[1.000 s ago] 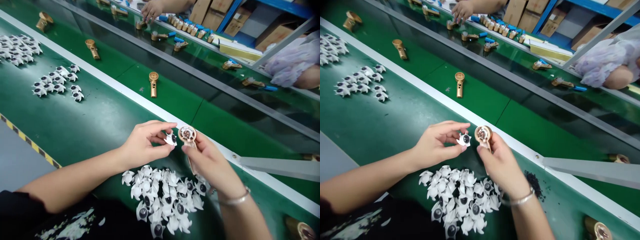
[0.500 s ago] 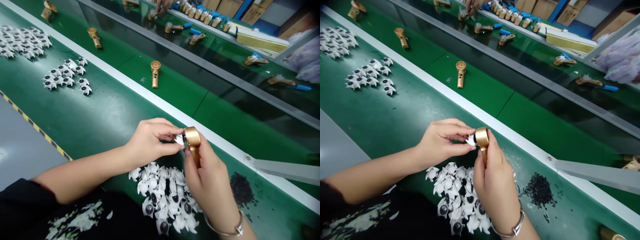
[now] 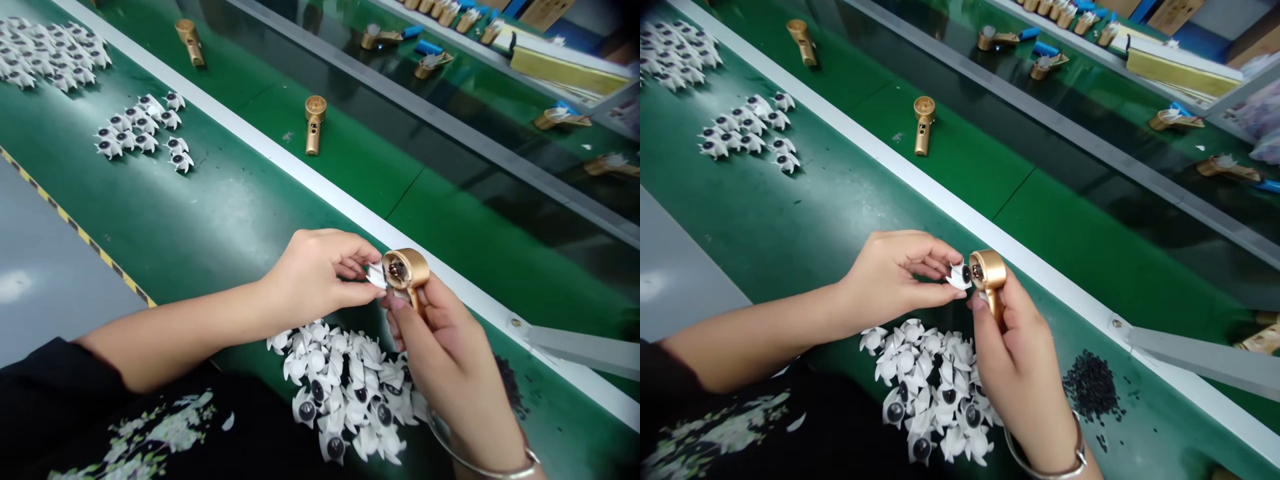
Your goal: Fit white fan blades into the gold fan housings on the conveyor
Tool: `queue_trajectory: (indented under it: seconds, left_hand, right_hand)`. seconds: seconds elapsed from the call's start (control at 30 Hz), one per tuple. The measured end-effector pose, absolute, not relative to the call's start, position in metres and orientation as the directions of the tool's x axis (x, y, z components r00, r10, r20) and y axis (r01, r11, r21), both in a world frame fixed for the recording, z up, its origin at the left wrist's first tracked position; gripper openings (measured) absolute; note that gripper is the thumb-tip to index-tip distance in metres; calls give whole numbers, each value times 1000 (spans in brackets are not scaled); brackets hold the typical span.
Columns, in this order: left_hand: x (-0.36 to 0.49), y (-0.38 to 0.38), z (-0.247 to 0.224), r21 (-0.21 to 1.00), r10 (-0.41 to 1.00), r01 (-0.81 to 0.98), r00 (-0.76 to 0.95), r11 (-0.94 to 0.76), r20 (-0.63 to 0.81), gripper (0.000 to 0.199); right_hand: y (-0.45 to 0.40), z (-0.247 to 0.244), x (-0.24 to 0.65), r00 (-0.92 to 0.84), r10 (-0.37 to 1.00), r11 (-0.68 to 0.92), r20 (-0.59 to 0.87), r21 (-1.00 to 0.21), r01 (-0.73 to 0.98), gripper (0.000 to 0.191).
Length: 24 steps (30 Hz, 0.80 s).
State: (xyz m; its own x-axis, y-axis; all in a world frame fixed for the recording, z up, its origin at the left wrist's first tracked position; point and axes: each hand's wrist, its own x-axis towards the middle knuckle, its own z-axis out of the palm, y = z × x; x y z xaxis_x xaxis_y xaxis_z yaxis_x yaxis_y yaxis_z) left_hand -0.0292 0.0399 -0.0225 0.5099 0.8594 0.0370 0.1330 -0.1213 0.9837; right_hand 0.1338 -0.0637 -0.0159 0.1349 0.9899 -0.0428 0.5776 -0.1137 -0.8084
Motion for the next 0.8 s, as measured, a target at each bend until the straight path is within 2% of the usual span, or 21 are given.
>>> queue_trajectory:
  seconds: [0.1, 0.27, 0.4, 0.57, 0.67, 0.8]
  left_hand:
    - [-29, 39, -23, 982, 858, 135, 511, -133, 46, 26]
    - [-30, 40, -23, 989, 850, 140, 526, -56, -27, 29]
    - [-31, 42, -24, 990, 817, 122, 562, 73, -129, 35]
    - [-30, 46, -28, 959, 751, 133, 598, 250, -279, 50]
    - [-29, 49, -33, 929, 705, 98, 624, 357, -337, 51]
    - [-28, 55, -41, 828, 599, 10, 685, 561, -414, 46]
  right_hand:
    - [-64, -16, 131, 179, 973, -221, -144, -803, 553, 26]
    - [-62, -12, 132, 150, 986, -158, -76, -716, 680, 36]
    - [-61, -10, 139, 62, 997, -75, -44, -664, 744, 44]
    - [-62, -12, 148, -56, 998, 47, 1, -557, 829, 42]
    - [-62, -13, 153, -98, 995, 98, 29, -531, 841, 43]
    - [-61, -12, 151, -105, 992, 122, 63, -519, 846, 47]
